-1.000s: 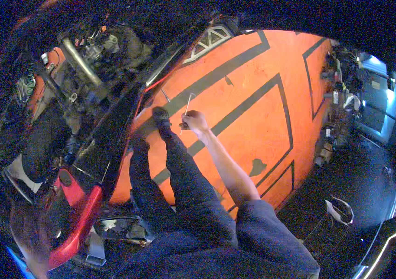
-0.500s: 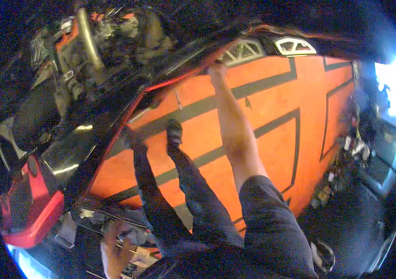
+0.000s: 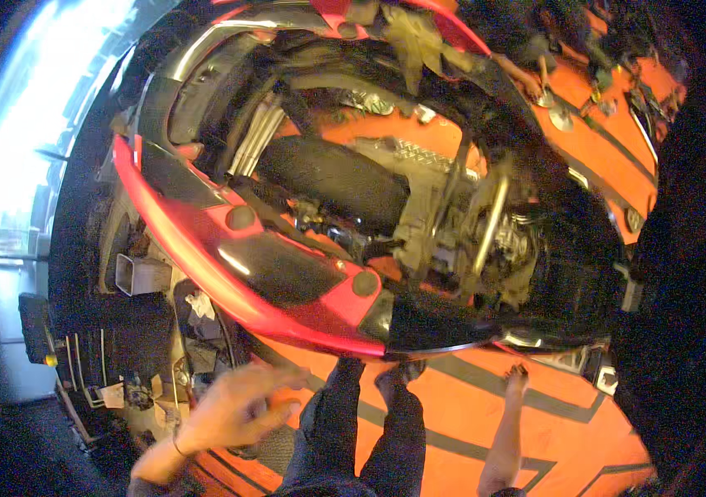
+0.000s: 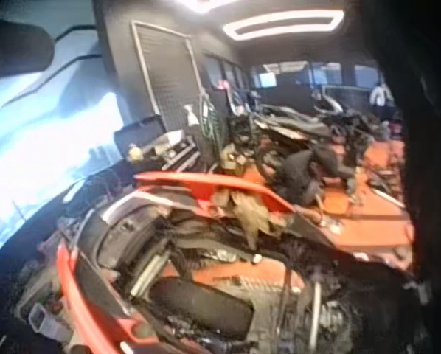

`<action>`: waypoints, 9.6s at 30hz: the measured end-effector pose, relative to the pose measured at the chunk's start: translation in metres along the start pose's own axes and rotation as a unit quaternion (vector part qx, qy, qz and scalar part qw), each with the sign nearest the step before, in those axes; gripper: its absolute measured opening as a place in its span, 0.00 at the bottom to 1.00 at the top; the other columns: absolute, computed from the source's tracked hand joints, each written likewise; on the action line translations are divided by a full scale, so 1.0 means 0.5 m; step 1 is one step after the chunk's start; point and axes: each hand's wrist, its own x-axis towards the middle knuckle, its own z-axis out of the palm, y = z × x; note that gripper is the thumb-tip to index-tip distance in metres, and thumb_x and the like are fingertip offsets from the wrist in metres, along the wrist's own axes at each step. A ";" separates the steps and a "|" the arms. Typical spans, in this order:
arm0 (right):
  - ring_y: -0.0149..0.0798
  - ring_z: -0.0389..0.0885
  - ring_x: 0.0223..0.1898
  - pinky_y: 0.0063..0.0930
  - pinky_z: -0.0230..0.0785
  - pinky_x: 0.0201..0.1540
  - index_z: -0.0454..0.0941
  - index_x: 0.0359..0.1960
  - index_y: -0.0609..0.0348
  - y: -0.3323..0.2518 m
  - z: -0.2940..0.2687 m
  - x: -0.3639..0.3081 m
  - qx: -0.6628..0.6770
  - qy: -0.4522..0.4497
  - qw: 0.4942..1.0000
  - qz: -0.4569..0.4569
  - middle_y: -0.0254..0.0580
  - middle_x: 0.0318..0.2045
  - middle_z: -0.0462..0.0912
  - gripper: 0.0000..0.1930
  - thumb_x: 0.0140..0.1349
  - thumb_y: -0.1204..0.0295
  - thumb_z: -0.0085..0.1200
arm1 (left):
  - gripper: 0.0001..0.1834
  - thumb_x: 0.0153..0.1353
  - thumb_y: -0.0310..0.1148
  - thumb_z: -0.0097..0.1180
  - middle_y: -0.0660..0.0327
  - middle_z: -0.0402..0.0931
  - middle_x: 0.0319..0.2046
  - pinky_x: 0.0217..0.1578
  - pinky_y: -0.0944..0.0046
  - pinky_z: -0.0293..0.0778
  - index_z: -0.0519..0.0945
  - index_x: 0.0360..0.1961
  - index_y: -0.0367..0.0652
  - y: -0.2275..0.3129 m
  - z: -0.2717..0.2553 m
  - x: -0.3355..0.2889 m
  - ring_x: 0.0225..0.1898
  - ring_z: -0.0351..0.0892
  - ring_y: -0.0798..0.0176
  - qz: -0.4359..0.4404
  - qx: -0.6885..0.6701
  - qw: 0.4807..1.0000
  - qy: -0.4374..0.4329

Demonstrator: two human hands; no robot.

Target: The person works on the internal components of a motorcycle engine by hand, manipulating wires and small mechanical parts. They use a cloth to wipe down engine surfaces and handle a small circular component before reattaching parts.

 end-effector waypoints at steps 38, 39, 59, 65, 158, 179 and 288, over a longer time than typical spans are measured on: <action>0.55 0.74 0.55 0.38 0.64 0.58 0.65 0.58 0.72 -0.359 0.824 0.274 -0.573 0.176 0.800 -0.036 0.61 0.53 0.74 0.34 0.57 0.56 0.57 | 0.13 0.60 0.34 0.59 0.60 0.79 0.29 0.33 0.68 0.70 0.77 0.40 0.34 -0.094 0.167 0.879 0.32 0.74 0.72 -0.127 -0.098 0.970 -0.182; 0.54 0.74 0.55 0.36 0.64 0.57 0.66 0.58 0.70 -0.358 0.798 0.287 -0.595 0.166 0.785 -0.044 0.61 0.52 0.75 0.33 0.57 0.57 0.57 | 0.12 0.60 0.33 0.59 0.60 0.78 0.28 0.30 0.68 0.70 0.77 0.38 0.34 -0.097 0.202 0.876 0.30 0.73 0.73 -0.139 -0.122 0.959 -0.216; 0.42 0.79 0.42 0.34 0.67 0.48 0.75 0.48 0.59 -0.387 0.788 0.144 -0.355 0.230 0.905 -0.048 0.45 0.40 0.82 0.19 0.60 0.59 0.52 | 0.16 0.59 0.38 0.57 0.43 0.79 0.33 0.39 0.55 0.74 0.77 0.40 0.35 -0.084 0.594 1.099 0.38 0.79 0.43 0.001 -0.193 0.969 -0.152; 0.38 0.74 0.37 0.32 0.64 0.45 0.80 0.40 0.64 -0.409 0.762 0.169 -0.421 0.066 0.888 0.170 0.40 0.35 0.81 0.20 0.58 0.59 0.48 | 0.15 0.59 0.38 0.53 0.40 0.78 0.34 0.42 0.45 0.71 0.76 0.38 0.34 -0.120 0.706 1.161 0.41 0.76 0.36 0.025 -0.071 0.980 -0.185; 0.34 0.74 0.36 0.29 0.68 0.41 0.71 0.46 0.59 -0.344 0.754 0.142 -0.088 0.251 0.964 -0.016 0.38 0.37 0.78 0.16 0.56 0.68 0.51 | 0.13 0.57 0.35 0.61 0.61 0.82 0.34 0.40 0.65 0.72 0.80 0.40 0.39 -0.240 0.882 0.995 0.36 0.78 0.68 -0.178 -0.352 0.889 -0.233; 0.34 0.75 0.37 0.27 0.68 0.42 0.70 0.47 0.60 -0.342 0.749 0.135 -0.149 0.263 0.953 -0.027 0.40 0.38 0.78 0.18 0.54 0.69 0.52 | 0.24 0.62 0.48 0.55 0.58 0.80 0.39 0.43 0.66 0.69 0.78 0.43 0.35 -0.244 0.857 0.990 0.40 0.75 0.67 -0.323 -0.415 0.837 -0.147; 0.60 0.78 0.45 0.42 0.70 0.48 0.76 0.47 0.64 -0.393 0.826 0.124 -0.571 0.159 0.805 -0.029 0.64 0.43 0.79 0.23 0.60 0.56 0.54 | 0.35 0.50 0.42 0.62 0.38 0.61 0.56 0.55 0.46 0.61 0.67 0.59 0.47 -0.639 0.231 0.756 0.56 0.60 0.34 -0.255 0.410 0.872 0.076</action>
